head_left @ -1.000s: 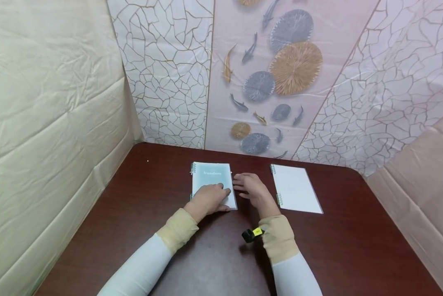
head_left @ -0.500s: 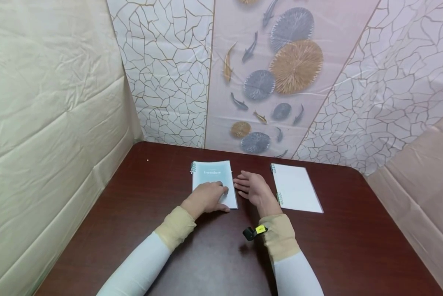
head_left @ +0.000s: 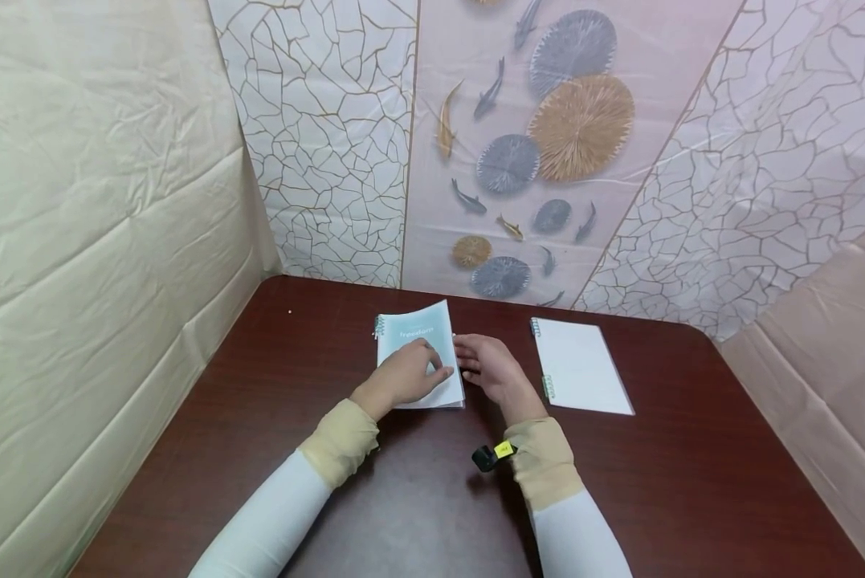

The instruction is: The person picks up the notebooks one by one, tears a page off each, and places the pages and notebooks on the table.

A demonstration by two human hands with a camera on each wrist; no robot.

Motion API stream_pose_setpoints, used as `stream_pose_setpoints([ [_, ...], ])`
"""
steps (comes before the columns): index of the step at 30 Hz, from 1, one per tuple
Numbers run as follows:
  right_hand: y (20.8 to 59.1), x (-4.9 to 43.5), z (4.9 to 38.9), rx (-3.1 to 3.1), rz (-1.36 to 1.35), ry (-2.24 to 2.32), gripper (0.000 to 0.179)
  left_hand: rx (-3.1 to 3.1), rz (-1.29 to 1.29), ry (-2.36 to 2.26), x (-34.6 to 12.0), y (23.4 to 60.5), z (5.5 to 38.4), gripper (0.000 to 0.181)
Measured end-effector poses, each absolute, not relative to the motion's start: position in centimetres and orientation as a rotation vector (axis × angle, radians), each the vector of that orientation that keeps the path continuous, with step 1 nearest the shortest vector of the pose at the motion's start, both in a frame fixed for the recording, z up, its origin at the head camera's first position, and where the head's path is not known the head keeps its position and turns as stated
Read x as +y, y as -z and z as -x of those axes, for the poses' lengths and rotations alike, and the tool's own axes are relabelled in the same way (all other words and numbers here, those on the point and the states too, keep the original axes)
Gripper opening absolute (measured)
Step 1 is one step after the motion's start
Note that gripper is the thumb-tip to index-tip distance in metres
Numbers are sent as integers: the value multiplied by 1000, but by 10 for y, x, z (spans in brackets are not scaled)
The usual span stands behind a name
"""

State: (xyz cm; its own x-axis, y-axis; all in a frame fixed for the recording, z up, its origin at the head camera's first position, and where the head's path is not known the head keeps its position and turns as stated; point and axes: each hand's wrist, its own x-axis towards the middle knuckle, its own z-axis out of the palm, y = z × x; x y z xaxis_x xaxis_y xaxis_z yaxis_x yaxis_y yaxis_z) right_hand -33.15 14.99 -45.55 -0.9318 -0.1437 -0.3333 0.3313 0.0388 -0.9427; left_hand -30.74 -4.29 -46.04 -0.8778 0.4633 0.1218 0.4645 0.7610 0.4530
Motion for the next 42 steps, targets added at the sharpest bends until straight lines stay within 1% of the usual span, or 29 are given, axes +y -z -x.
stream_pose_setpoints([
  [5, 443, 136, 322, 2134, 1, 1872, 37, -2900, 508, 838, -48, 454, 309, 39],
  [7, 437, 128, 316, 2181, 97, 1826, 39, -2899, 423, 913, -54, 448, 311, 43],
  [12, 429, 114, 305, 2200, 299, 1805, 46, -2932, 297, 1108, -71, 431, 313, 58],
  [14, 428, 108, 302, 2200, 348, 1812, 47, -2941, 278, 1146, -78, 425, 311, 60],
  [19, 425, 96, 296, 2265, 456, 1804, 48, -2917, 279, 1153, -87, 415, 309, 56],
  [24, 425, 88, 294, 2272, 527, 1851, 53, -2942, 275, 1145, -92, 408, 308, 53],
  [27, 428, 86, 296, 2275, 553, 1848, 56, -2964, 225, 1245, -97, 406, 309, 48],
  [31, 438, 92, 302, 2551, 602, 1592, 53, -2914, 134, 1540, -103, 405, 311, 41],
  [34, 449, 99, 308, 2832, 605, 1207, 53, -2854, 114, 1687, -111, 405, 312, 43],
  [38, 462, 106, 313, 2961, 572, 766, 68, -2801, 112, 1777, -129, 402, 312, 48],
  [40, 466, 109, 314, 2966, 539, 630, 75, -2778, 126, 1826, -140, 400, 312, 48],
  [42, 470, 112, 316, 2960, 518, 532, 79, -2778, 158, 1847, -153, 398, 312, 46],
])
